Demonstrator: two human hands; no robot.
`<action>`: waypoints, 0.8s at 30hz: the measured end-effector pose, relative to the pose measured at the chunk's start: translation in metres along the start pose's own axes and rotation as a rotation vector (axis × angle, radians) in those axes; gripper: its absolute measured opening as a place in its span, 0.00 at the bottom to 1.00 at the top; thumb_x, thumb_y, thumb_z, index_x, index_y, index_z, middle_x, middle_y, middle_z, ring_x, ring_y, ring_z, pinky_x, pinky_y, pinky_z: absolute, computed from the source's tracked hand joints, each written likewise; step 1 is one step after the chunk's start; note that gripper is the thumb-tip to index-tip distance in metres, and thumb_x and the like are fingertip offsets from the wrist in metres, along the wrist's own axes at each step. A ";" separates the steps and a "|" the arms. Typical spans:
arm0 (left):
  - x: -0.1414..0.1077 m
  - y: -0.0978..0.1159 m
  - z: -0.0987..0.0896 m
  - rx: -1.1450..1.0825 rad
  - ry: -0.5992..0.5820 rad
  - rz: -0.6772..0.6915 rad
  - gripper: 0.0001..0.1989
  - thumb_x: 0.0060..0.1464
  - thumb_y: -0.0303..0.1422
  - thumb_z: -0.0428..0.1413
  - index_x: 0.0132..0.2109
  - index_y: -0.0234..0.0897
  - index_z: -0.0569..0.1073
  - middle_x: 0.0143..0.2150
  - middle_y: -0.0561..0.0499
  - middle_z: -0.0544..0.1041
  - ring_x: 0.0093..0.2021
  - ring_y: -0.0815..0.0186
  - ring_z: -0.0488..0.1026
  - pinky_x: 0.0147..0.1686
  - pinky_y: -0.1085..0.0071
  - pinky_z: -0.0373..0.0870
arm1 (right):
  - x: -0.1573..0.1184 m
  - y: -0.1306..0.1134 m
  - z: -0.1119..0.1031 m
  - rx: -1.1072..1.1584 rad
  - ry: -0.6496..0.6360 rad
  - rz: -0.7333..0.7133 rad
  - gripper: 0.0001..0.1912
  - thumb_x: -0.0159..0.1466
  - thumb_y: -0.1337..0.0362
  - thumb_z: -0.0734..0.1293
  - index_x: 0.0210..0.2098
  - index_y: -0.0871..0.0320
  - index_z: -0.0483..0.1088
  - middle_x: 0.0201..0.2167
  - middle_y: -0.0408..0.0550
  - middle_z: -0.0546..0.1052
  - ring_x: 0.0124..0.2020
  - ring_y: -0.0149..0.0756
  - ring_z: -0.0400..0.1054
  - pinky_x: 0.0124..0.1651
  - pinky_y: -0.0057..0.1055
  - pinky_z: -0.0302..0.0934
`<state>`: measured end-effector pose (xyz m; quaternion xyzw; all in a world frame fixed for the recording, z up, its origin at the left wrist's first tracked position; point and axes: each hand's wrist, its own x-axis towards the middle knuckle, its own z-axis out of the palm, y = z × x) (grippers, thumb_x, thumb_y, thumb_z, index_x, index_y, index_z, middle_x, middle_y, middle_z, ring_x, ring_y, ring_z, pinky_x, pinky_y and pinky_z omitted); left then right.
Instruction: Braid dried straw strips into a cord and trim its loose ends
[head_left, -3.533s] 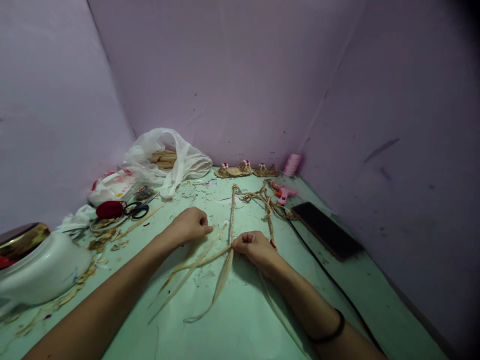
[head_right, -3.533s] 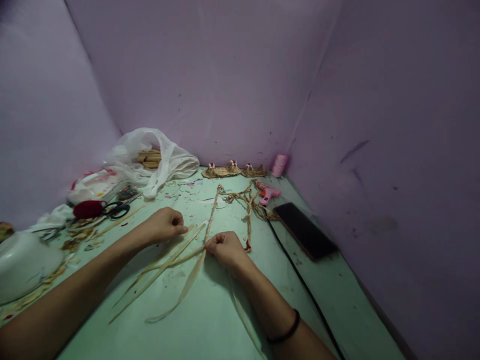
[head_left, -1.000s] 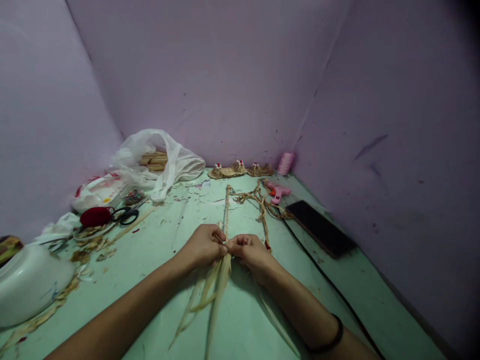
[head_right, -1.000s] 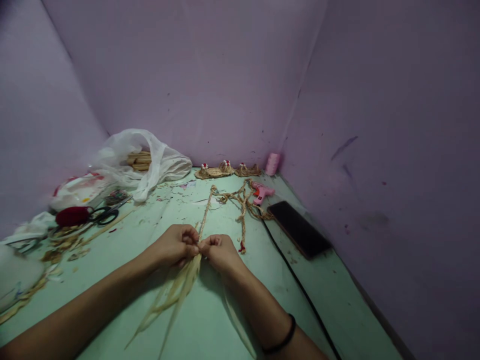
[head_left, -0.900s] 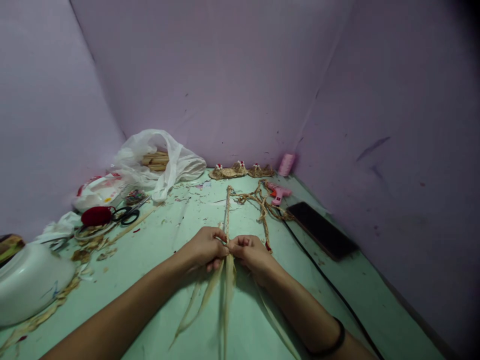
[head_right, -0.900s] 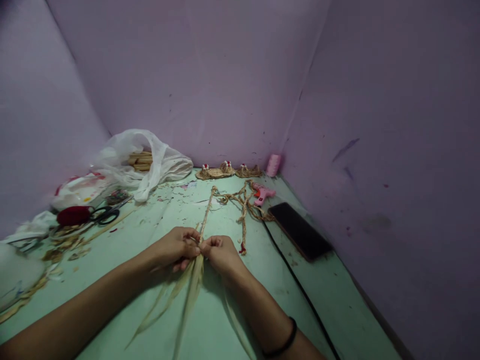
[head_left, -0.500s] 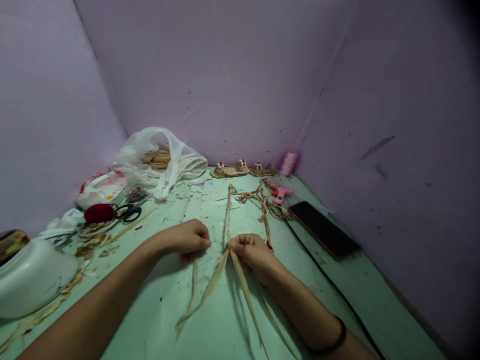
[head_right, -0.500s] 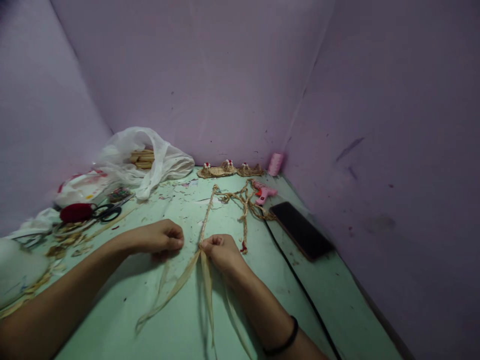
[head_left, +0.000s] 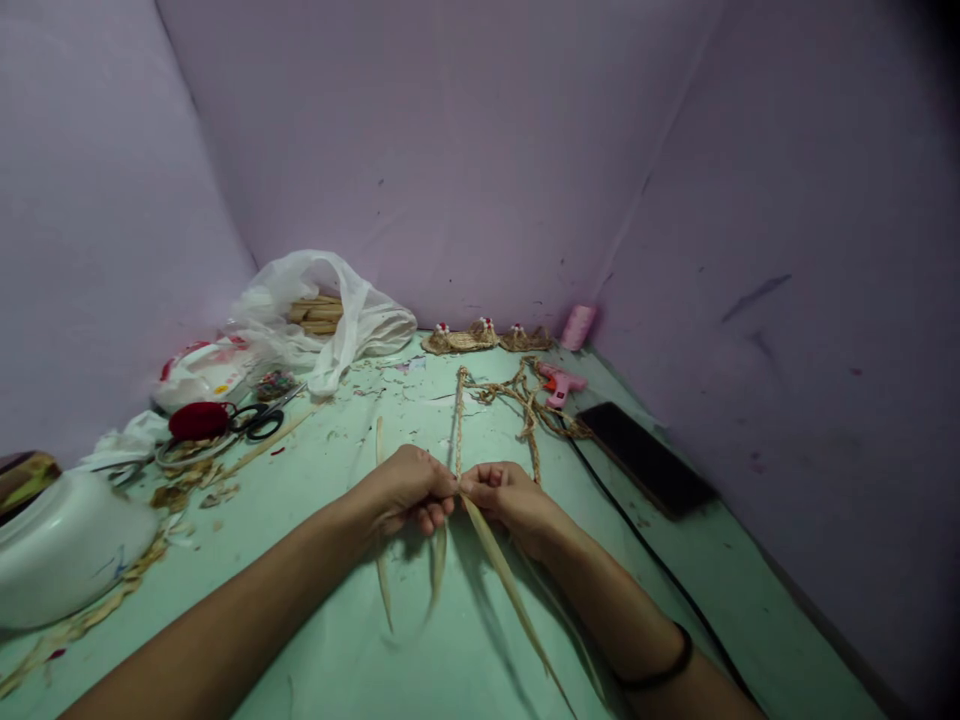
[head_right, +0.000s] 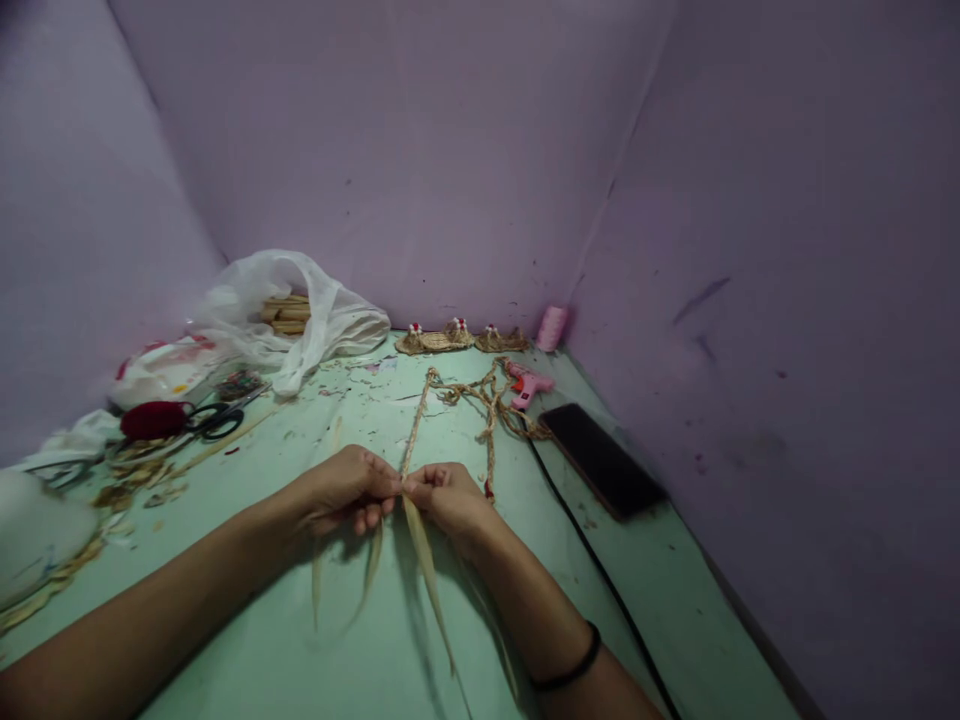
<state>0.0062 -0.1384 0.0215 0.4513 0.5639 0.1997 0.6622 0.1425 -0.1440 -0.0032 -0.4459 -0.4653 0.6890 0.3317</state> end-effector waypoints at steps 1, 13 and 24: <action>0.001 0.001 -0.001 0.003 0.034 -0.005 0.07 0.38 0.24 0.51 0.16 0.30 0.65 0.10 0.53 0.64 0.09 0.75 0.59 0.08 0.80 0.55 | 0.001 0.001 -0.001 -0.021 -0.017 -0.010 0.13 0.43 0.58 0.68 0.17 0.62 0.63 0.12 0.37 0.61 0.14 0.21 0.47 0.19 0.23 0.38; 0.007 0.001 -0.010 0.034 -0.020 -0.060 0.02 0.31 0.23 0.52 0.17 0.29 0.66 0.13 0.51 0.67 0.11 0.72 0.62 0.08 0.78 0.59 | 0.007 0.002 -0.008 -0.374 0.013 -0.160 0.02 0.48 0.70 0.63 0.20 0.61 0.64 0.16 0.38 0.65 0.19 0.24 0.54 0.24 0.24 0.48; 0.007 -0.002 -0.006 0.233 0.075 -0.034 0.06 0.32 0.26 0.50 0.14 0.32 0.63 0.07 0.57 0.56 0.08 0.76 0.51 0.07 0.79 0.44 | 0.004 0.006 -0.011 -0.762 0.088 -0.257 0.06 0.52 0.67 0.63 0.26 0.62 0.71 0.23 0.46 0.74 0.24 0.29 0.64 0.26 0.23 0.53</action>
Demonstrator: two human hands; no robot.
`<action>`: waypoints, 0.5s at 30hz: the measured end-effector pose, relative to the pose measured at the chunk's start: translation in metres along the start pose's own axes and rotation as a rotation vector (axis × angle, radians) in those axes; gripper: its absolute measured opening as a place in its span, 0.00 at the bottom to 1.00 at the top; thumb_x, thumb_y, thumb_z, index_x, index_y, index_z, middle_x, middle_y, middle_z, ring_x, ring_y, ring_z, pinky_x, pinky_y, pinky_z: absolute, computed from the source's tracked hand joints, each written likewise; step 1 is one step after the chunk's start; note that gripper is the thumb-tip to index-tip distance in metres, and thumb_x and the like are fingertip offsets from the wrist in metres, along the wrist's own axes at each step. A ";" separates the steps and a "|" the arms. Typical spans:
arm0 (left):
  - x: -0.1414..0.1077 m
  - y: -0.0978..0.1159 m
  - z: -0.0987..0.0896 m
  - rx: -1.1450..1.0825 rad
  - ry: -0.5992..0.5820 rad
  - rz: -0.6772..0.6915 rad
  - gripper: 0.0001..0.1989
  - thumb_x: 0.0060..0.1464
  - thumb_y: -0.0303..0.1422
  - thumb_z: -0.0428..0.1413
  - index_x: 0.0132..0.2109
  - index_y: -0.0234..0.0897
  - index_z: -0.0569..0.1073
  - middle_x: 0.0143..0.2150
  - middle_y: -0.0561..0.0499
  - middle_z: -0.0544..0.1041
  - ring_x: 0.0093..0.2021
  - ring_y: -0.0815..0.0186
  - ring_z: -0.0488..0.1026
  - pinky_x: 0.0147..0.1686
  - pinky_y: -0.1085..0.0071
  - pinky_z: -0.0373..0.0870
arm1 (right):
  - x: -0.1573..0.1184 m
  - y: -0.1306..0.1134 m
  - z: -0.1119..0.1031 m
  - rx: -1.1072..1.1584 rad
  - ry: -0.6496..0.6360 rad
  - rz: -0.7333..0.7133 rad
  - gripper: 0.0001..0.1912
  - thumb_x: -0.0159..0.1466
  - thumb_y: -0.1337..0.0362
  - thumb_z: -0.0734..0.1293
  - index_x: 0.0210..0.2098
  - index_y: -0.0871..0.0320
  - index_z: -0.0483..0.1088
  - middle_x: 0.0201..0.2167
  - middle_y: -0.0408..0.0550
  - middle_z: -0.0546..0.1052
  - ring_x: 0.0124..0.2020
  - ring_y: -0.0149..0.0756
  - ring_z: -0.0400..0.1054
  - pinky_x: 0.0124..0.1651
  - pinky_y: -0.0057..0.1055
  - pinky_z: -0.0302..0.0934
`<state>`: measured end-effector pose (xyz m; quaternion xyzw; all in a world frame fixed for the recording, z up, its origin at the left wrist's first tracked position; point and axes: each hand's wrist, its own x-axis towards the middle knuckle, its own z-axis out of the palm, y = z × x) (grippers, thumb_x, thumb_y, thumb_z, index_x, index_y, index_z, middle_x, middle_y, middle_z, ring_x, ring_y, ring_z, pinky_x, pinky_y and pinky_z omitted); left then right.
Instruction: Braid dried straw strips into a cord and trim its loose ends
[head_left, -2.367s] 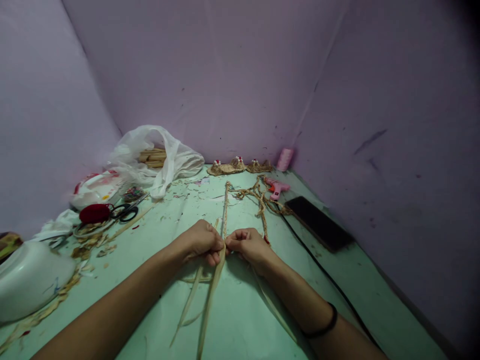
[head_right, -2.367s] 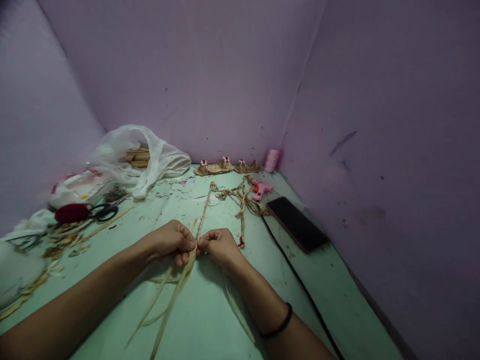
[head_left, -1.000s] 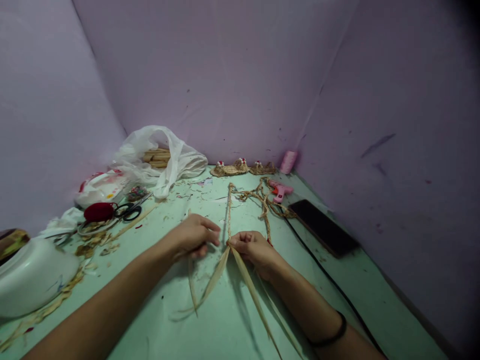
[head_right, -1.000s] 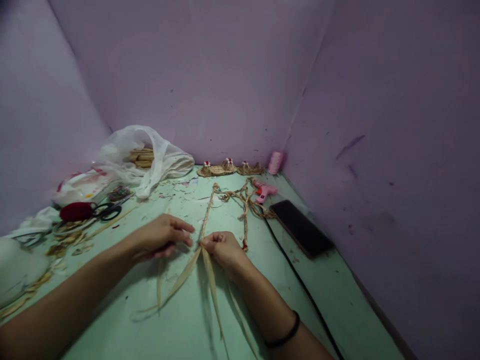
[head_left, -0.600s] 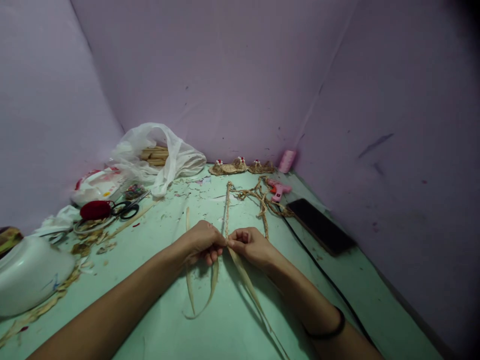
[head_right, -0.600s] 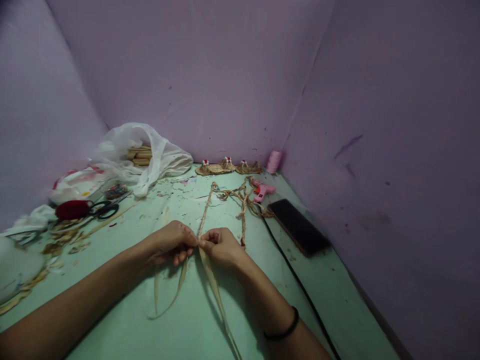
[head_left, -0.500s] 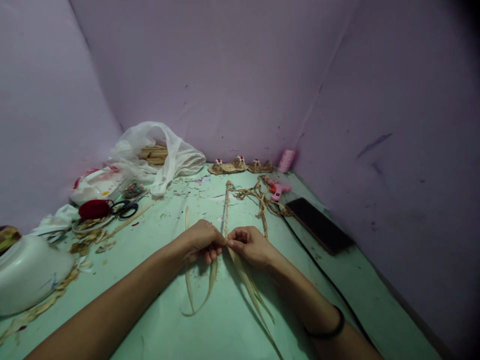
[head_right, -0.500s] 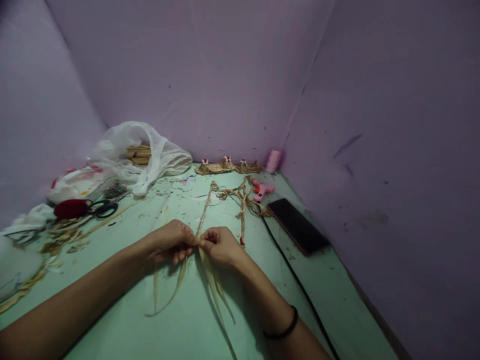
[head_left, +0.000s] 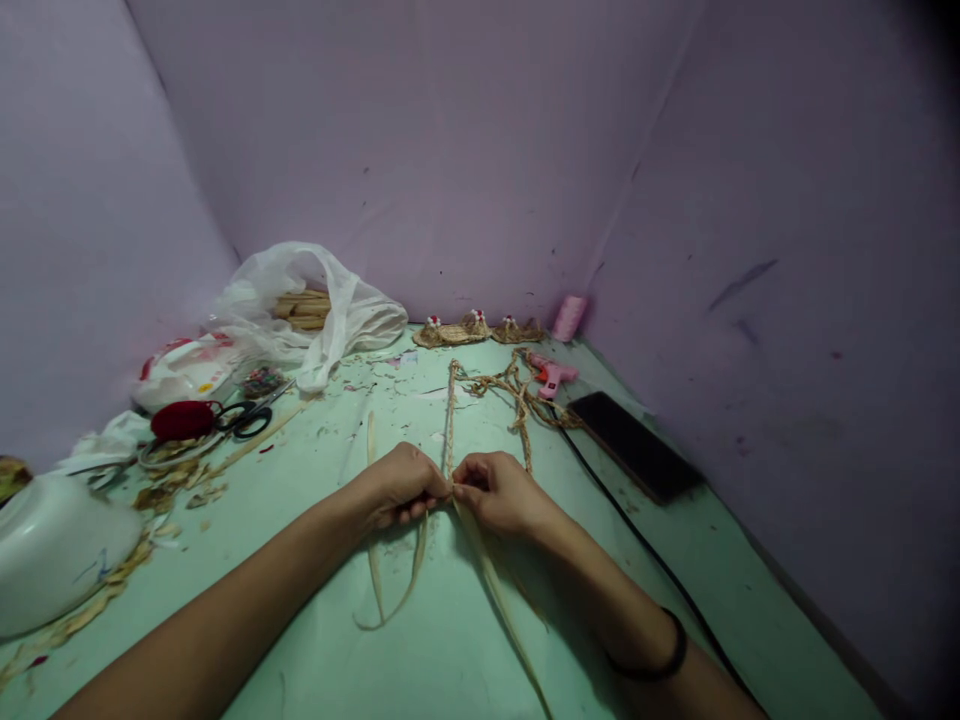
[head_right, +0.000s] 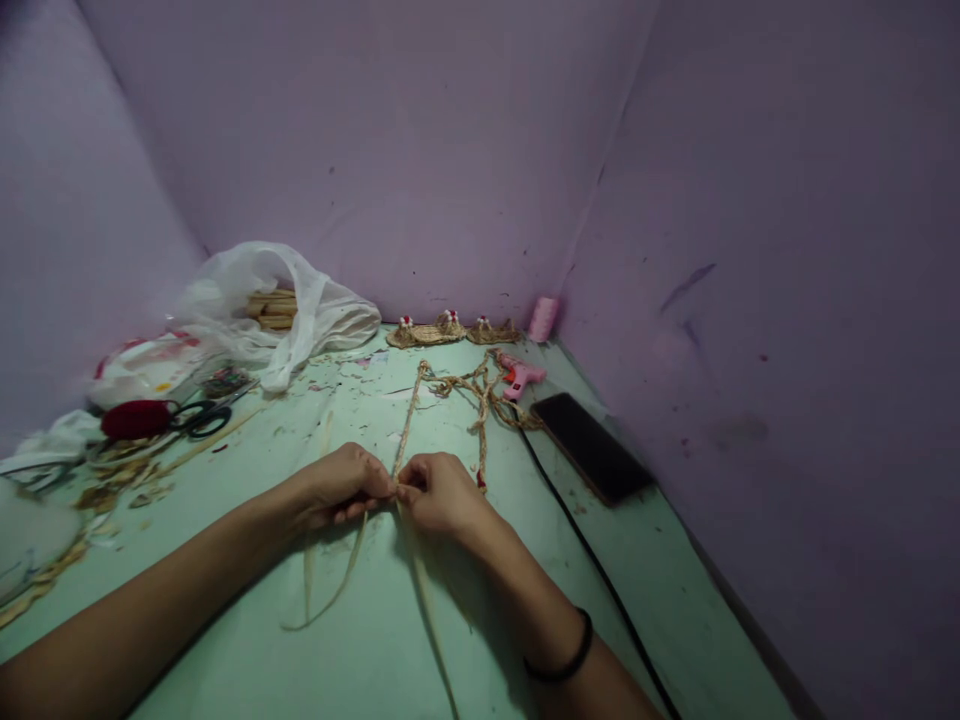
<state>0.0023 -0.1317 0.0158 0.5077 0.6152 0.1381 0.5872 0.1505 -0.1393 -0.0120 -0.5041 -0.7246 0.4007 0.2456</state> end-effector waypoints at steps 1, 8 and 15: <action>-0.001 0.000 0.002 0.038 0.030 0.006 0.06 0.31 0.26 0.50 0.13 0.33 0.63 0.06 0.57 0.55 0.08 0.77 0.50 0.07 0.79 0.43 | -0.003 -0.003 0.000 -0.067 0.026 0.006 0.07 0.51 0.67 0.63 0.26 0.62 0.72 0.22 0.46 0.75 0.24 0.30 0.64 0.25 0.23 0.53; -0.003 0.001 0.007 0.052 0.116 0.043 0.07 0.30 0.27 0.50 0.12 0.34 0.60 0.06 0.57 0.54 0.08 0.76 0.48 0.09 0.77 0.42 | -0.022 -0.034 -0.003 -0.301 0.139 0.082 0.08 0.51 0.66 0.62 0.21 0.60 0.73 0.16 0.48 0.73 0.19 0.30 0.61 0.21 0.25 0.45; -0.012 0.005 0.004 0.039 0.068 0.103 0.07 0.33 0.29 0.49 0.13 0.34 0.63 0.06 0.57 0.56 0.07 0.76 0.49 0.09 0.78 0.44 | -0.031 -0.040 0.013 -0.419 0.192 -0.121 0.10 0.52 0.68 0.60 0.21 0.59 0.73 0.19 0.52 0.75 0.18 0.32 0.61 0.22 0.28 0.43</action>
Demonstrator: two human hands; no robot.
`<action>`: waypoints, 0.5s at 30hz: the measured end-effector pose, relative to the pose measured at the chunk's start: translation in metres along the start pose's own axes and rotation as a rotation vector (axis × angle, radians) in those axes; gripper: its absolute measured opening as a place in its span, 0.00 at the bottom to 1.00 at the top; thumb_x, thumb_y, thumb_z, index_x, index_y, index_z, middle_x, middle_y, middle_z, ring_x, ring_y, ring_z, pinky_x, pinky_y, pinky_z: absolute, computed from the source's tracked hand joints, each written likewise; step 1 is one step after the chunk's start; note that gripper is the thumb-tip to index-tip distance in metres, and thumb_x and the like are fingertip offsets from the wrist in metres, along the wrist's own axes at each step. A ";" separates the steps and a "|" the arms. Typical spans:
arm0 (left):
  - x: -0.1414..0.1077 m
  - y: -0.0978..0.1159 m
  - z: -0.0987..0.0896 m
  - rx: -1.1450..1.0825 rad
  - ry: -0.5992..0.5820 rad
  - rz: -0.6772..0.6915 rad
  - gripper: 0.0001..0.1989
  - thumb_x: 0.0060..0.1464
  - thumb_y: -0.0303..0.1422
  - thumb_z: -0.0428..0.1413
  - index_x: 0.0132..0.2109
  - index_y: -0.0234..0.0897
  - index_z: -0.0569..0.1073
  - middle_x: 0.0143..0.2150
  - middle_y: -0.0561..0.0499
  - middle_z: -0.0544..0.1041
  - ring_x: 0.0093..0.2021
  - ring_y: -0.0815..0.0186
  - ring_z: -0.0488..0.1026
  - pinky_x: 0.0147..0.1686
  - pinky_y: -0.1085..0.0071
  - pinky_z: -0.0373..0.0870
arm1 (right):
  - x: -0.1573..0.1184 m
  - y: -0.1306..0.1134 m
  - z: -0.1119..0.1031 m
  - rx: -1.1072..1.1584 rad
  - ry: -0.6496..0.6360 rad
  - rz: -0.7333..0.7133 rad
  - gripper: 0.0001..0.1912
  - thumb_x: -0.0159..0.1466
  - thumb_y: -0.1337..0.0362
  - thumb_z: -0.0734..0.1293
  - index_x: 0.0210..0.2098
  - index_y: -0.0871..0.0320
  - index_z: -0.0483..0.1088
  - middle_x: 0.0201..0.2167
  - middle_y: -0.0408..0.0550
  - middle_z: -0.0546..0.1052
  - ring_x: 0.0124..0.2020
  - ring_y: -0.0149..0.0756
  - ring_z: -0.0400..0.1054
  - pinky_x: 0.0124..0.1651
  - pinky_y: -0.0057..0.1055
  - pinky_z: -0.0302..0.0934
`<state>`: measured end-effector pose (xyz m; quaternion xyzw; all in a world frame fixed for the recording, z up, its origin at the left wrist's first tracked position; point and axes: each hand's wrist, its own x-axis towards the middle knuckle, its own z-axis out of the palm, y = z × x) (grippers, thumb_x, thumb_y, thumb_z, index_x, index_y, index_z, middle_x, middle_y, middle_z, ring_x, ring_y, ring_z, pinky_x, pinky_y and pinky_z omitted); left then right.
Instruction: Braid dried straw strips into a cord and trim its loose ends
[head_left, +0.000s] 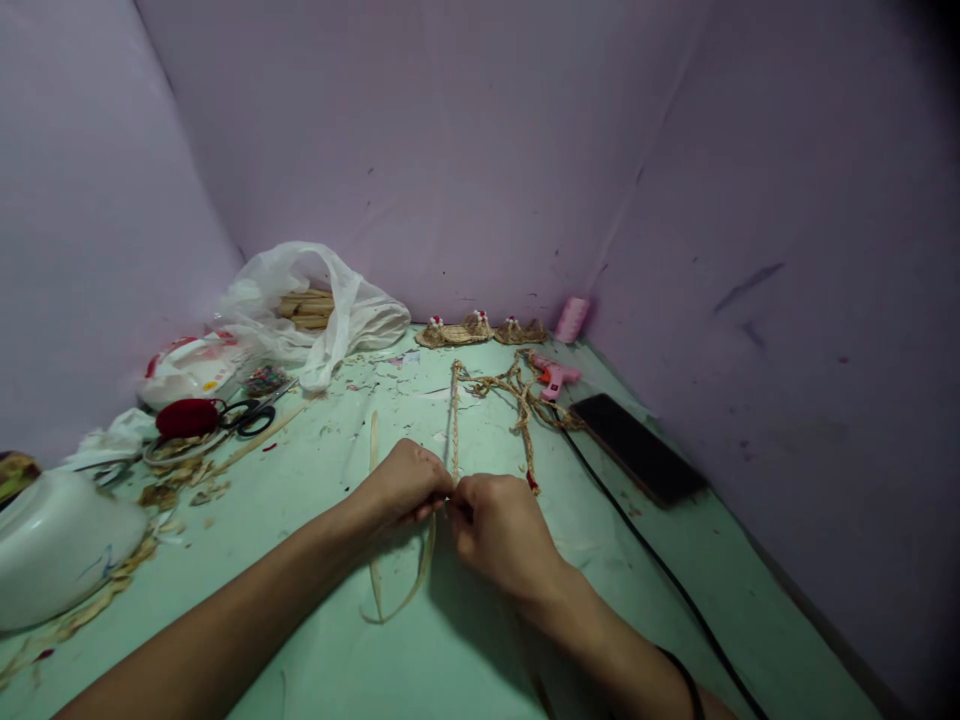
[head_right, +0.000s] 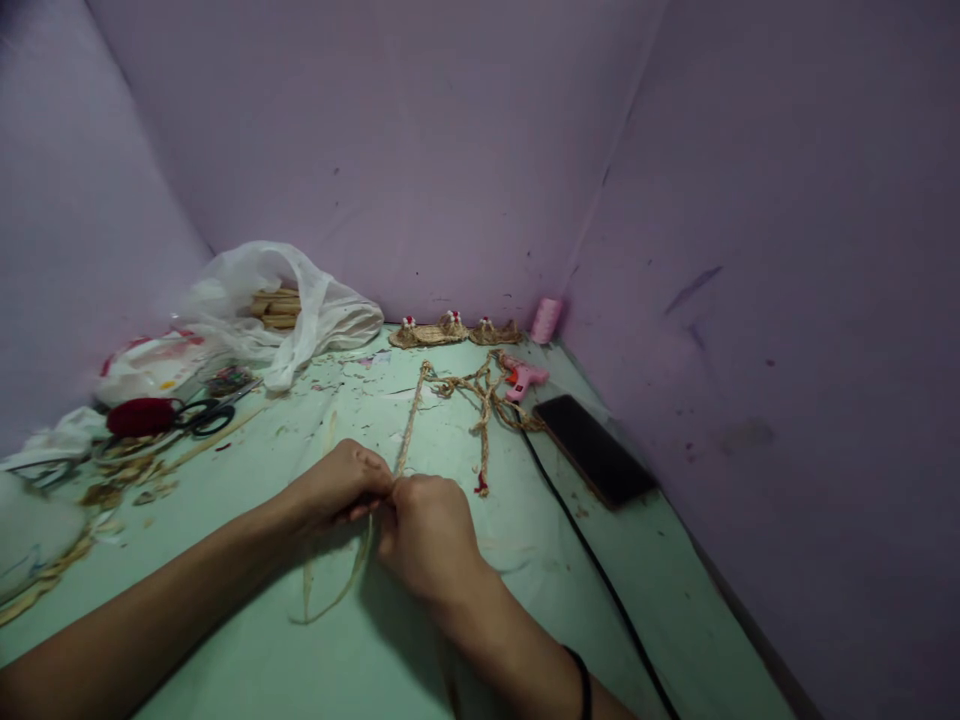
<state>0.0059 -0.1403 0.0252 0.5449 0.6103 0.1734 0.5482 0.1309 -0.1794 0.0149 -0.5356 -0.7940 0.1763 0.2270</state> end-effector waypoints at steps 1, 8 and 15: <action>0.000 0.000 -0.001 -0.014 -0.002 0.026 0.06 0.32 0.28 0.49 0.14 0.34 0.64 0.06 0.57 0.55 0.08 0.76 0.48 0.09 0.78 0.43 | 0.000 0.000 0.000 0.004 -0.003 -0.019 0.10 0.52 0.68 0.61 0.22 0.59 0.74 0.20 0.52 0.75 0.19 0.32 0.61 0.23 0.29 0.43; 0.005 -0.007 -0.006 -0.188 -0.066 0.047 0.03 0.30 0.27 0.53 0.16 0.31 0.67 0.08 0.58 0.58 0.10 0.78 0.49 0.11 0.78 0.42 | 0.018 0.024 -0.014 0.479 0.020 0.301 0.15 0.52 0.57 0.64 0.16 0.61 0.70 0.13 0.46 0.68 0.17 0.29 0.59 0.22 0.27 0.48; 0.012 -0.017 -0.006 -0.236 -0.102 0.086 0.04 0.29 0.28 0.53 0.19 0.30 0.69 0.10 0.57 0.60 0.12 0.78 0.51 0.14 0.77 0.43 | 0.023 0.020 -0.004 1.203 -0.269 0.639 0.05 0.50 0.71 0.62 0.19 0.63 0.66 0.15 0.46 0.70 0.18 0.28 0.64 0.25 0.25 0.59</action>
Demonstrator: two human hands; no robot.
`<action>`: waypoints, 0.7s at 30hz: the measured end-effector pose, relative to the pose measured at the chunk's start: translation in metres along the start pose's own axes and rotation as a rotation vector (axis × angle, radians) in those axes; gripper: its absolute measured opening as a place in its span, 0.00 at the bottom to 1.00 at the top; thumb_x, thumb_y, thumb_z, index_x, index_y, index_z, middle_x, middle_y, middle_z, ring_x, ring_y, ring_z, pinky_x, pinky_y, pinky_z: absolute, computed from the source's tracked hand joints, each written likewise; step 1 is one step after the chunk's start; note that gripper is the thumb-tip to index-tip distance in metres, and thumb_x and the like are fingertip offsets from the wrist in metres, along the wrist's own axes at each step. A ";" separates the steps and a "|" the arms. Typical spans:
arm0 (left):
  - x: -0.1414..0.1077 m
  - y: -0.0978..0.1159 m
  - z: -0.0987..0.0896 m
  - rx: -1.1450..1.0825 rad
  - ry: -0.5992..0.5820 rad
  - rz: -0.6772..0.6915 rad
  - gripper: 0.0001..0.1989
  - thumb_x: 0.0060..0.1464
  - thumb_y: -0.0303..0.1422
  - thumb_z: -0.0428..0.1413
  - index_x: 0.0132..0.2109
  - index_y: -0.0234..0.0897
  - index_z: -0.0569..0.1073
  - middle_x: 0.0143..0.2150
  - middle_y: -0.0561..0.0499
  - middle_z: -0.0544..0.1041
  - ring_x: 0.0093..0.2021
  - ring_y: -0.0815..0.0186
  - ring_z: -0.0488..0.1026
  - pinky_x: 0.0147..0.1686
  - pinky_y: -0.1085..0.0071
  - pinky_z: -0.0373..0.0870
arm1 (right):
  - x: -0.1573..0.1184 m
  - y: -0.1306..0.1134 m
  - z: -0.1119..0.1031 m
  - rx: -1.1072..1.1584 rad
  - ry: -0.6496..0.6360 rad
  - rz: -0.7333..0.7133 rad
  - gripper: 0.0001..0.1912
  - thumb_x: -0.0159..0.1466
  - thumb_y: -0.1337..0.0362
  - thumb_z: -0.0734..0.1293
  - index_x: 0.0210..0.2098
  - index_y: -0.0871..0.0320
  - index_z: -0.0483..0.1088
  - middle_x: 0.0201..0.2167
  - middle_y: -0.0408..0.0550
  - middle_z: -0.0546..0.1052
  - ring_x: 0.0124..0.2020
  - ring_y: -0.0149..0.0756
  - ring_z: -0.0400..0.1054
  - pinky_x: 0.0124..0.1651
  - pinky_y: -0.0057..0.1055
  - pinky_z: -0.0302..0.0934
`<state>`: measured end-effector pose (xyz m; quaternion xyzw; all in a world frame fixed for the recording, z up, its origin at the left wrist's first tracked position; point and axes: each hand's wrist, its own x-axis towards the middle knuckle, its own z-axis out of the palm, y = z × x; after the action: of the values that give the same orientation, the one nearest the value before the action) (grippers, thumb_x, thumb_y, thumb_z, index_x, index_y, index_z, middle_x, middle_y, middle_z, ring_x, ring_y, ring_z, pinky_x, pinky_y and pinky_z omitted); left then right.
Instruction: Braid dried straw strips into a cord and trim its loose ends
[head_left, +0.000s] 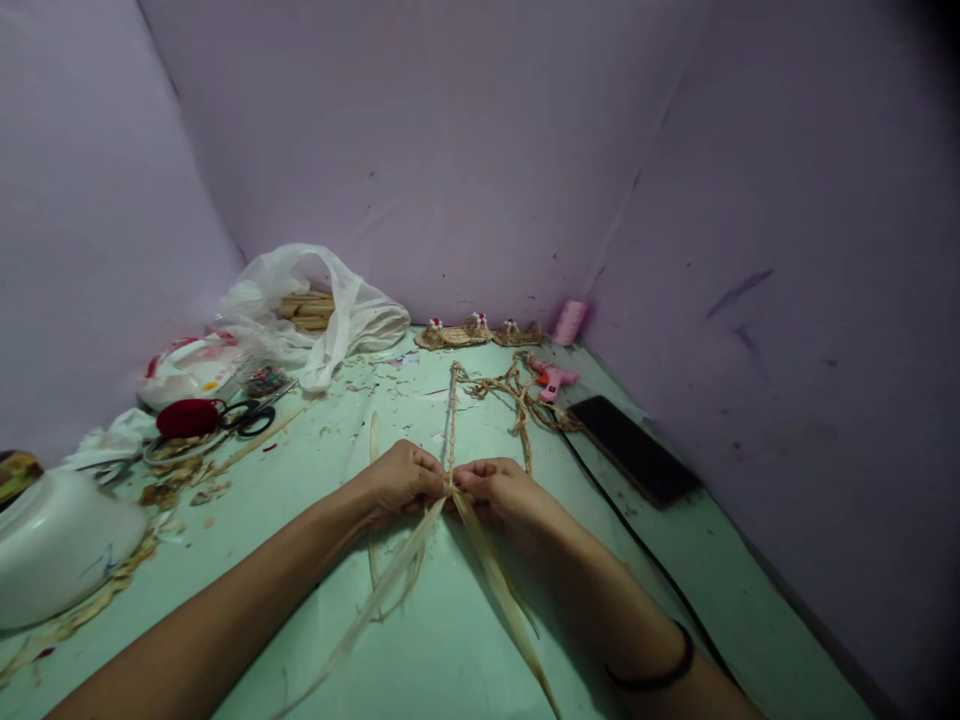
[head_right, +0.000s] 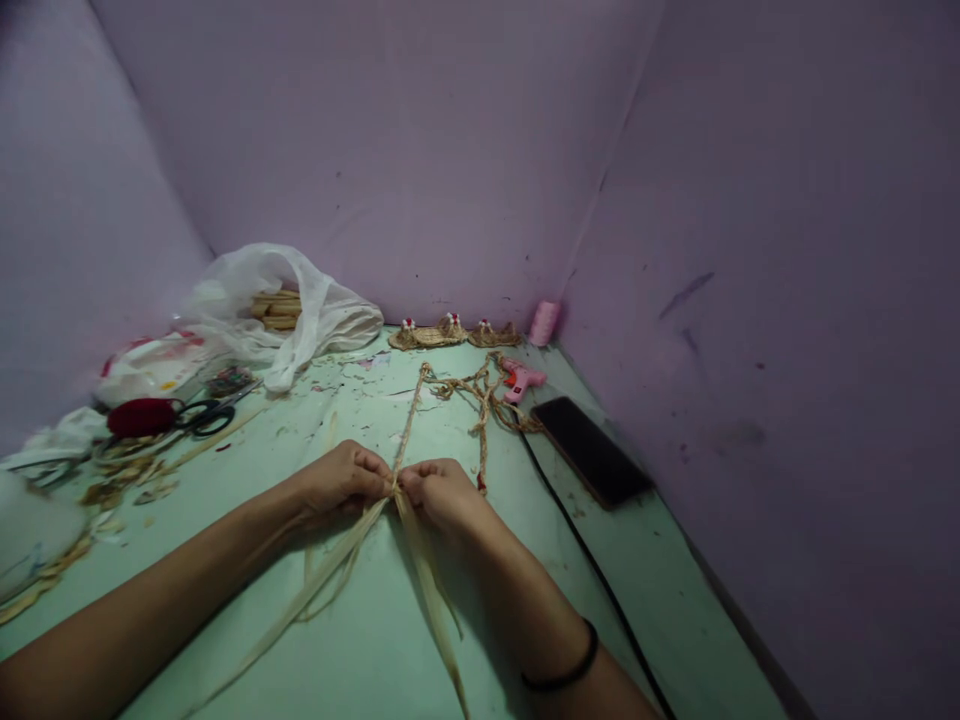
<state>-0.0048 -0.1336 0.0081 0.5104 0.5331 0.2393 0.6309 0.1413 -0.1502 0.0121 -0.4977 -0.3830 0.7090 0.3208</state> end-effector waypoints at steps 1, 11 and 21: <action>0.000 -0.001 0.000 0.002 -0.007 0.007 0.04 0.29 0.28 0.53 0.19 0.29 0.69 0.10 0.57 0.60 0.12 0.78 0.51 0.14 0.77 0.43 | -0.001 0.002 0.003 0.020 -0.021 0.019 0.05 0.51 0.72 0.61 0.19 0.63 0.65 0.14 0.45 0.69 0.17 0.27 0.64 0.26 0.26 0.59; -0.005 0.009 0.003 0.133 -0.039 0.016 0.06 0.30 0.25 0.50 0.18 0.29 0.71 0.09 0.57 0.58 0.12 0.77 0.49 0.15 0.76 0.43 | 0.006 0.013 0.005 -0.233 0.083 -0.071 0.10 0.49 0.69 0.61 0.13 0.62 0.63 0.07 0.36 0.56 0.10 0.19 0.42 0.15 0.23 0.33; -0.018 0.019 -0.007 0.448 0.059 -0.031 0.05 0.34 0.29 0.52 0.17 0.33 0.68 0.11 0.55 0.61 0.14 0.74 0.53 0.16 0.75 0.47 | 0.007 0.018 0.010 -0.218 0.212 -0.163 0.05 0.44 0.69 0.62 0.13 0.61 0.65 0.09 0.38 0.62 0.13 0.22 0.47 0.18 0.24 0.38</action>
<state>-0.0125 -0.1393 0.0342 0.6222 0.5990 0.1202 0.4895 0.1287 -0.1552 -0.0044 -0.5688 -0.4607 0.5783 0.3602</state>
